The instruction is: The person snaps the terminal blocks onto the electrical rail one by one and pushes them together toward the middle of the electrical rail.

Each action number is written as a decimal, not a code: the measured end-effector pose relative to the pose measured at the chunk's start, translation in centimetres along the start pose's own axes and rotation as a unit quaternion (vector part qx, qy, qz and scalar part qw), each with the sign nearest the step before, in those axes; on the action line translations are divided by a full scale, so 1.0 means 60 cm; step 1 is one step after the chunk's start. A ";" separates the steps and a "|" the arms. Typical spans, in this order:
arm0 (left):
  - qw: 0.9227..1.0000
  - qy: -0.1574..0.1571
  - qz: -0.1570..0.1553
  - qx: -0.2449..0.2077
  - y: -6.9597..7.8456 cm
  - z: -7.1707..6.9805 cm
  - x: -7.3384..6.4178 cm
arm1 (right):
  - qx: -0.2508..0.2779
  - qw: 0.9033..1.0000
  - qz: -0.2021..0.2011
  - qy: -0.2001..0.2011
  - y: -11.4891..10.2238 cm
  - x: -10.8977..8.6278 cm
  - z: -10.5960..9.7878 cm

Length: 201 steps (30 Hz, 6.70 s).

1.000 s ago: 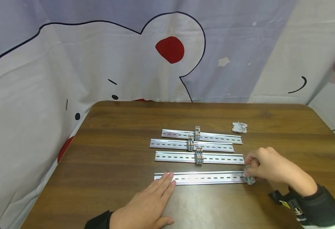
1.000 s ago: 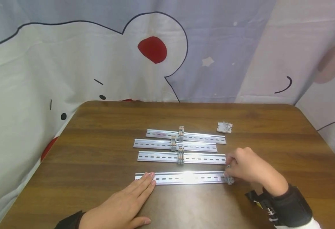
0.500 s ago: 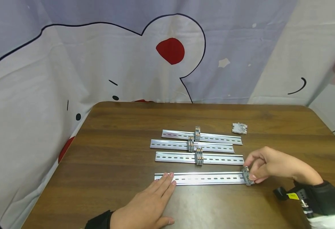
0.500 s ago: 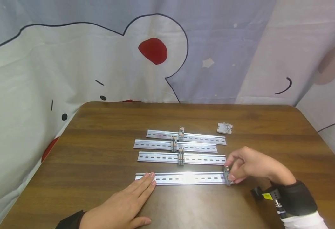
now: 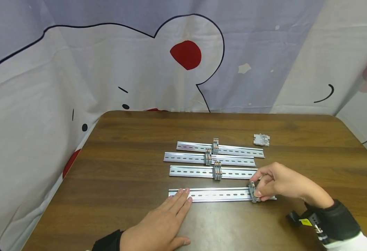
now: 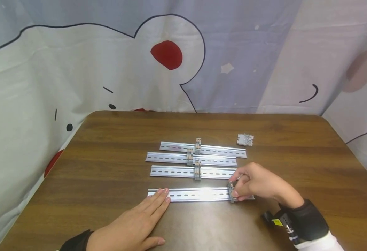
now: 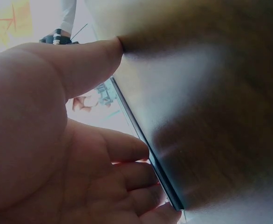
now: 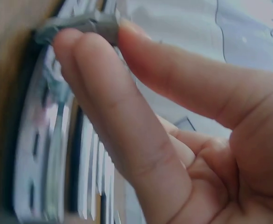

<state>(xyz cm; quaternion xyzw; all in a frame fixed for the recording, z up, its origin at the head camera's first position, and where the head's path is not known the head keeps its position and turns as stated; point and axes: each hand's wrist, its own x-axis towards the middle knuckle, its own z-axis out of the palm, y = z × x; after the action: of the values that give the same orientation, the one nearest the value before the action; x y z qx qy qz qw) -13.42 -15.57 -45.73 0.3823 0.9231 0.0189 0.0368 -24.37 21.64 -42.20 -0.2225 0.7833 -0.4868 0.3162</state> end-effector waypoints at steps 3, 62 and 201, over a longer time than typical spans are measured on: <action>1.000 -0.003 -0.001 -0.002 0.000 -0.001 0.000 | 0.005 1.000 0.007 0.017 -0.008 0.010 0.020; 1.000 -0.008 0.007 -0.001 -0.006 -0.005 -0.002 | -0.205 0.945 -0.018 0.255 -0.087 0.051 -0.001; 1.000 -0.024 0.009 -0.008 -0.006 0.002 0.001 | -0.351 0.922 0.107 0.122 -0.051 -0.013 0.016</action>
<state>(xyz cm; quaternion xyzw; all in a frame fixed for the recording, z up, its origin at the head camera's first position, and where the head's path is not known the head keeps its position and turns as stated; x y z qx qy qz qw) -13.74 -15.79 -45.86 0.3910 0.9181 0.0173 0.0618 -23.00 20.26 -39.53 -0.1732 0.9555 -0.1672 0.1704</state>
